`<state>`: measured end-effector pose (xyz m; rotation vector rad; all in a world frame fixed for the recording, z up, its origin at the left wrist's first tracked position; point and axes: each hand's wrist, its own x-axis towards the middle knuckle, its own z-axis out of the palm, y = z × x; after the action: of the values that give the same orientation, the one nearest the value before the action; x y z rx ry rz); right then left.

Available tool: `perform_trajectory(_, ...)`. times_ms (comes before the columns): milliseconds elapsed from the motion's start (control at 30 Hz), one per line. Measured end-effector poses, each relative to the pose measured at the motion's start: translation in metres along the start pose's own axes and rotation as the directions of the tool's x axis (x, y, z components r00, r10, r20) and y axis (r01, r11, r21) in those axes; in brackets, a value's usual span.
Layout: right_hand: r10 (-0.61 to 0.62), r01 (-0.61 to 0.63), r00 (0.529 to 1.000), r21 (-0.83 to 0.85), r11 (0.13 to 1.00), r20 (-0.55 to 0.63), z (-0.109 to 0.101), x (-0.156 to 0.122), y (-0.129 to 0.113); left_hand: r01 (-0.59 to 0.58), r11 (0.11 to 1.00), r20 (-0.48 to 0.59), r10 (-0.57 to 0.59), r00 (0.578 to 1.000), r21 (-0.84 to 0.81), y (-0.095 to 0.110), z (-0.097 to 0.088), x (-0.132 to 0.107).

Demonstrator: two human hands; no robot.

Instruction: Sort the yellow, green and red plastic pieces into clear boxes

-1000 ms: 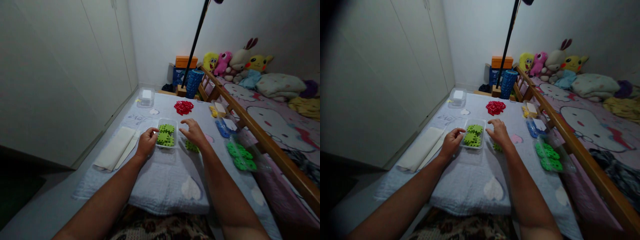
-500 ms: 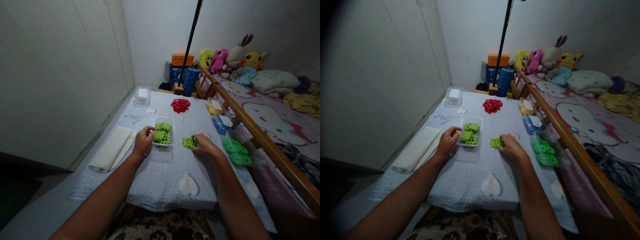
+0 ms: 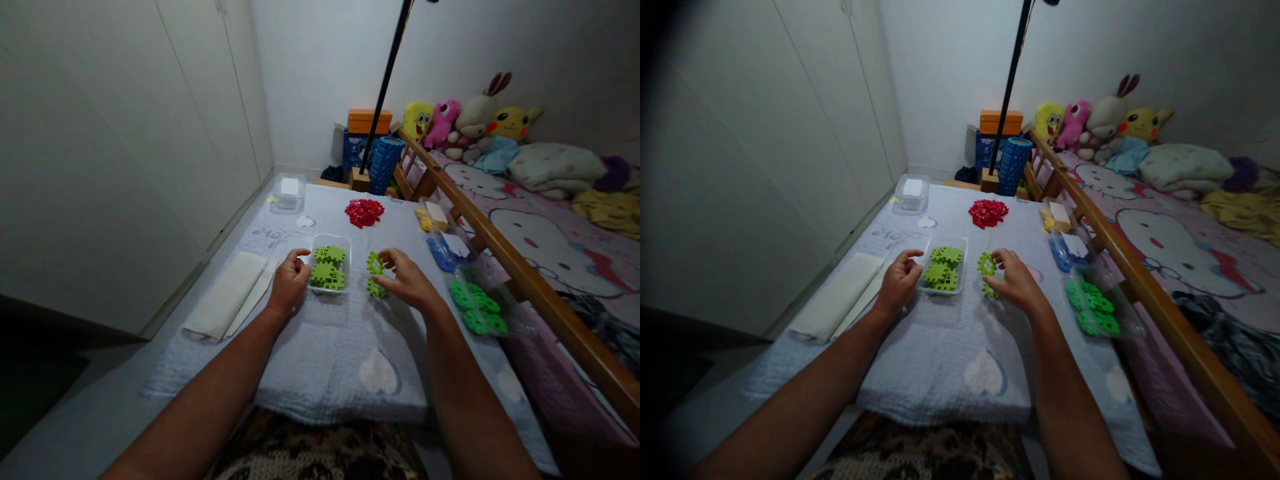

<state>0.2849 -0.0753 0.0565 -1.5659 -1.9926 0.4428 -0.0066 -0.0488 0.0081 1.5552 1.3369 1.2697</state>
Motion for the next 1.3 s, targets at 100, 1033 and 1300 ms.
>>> perform_trajectory(100, -0.113, 0.113, 0.994, -0.035, 0.993, 0.006, 0.005, 0.019, -0.027, 0.011, 1.000, -0.011, -0.011, 1.000, -0.018, -0.001, 0.000, 0.000)
perform_trajectory(1033, -0.041, 0.056, 0.997, -0.217, 0.975, 0.070, 0.026, 0.051, -0.010, 0.030, 0.999, 0.006, -0.030, 1.000, -0.023, 0.003, 0.000, 0.000)
perform_trajectory(1300, 0.193, -0.078, 0.939, -0.368, 0.927, 0.286, 0.014, 0.001, 0.021, 0.015, 1.000, -0.003, -0.015, 1.000, 0.001, 0.001, -0.001, 0.001)
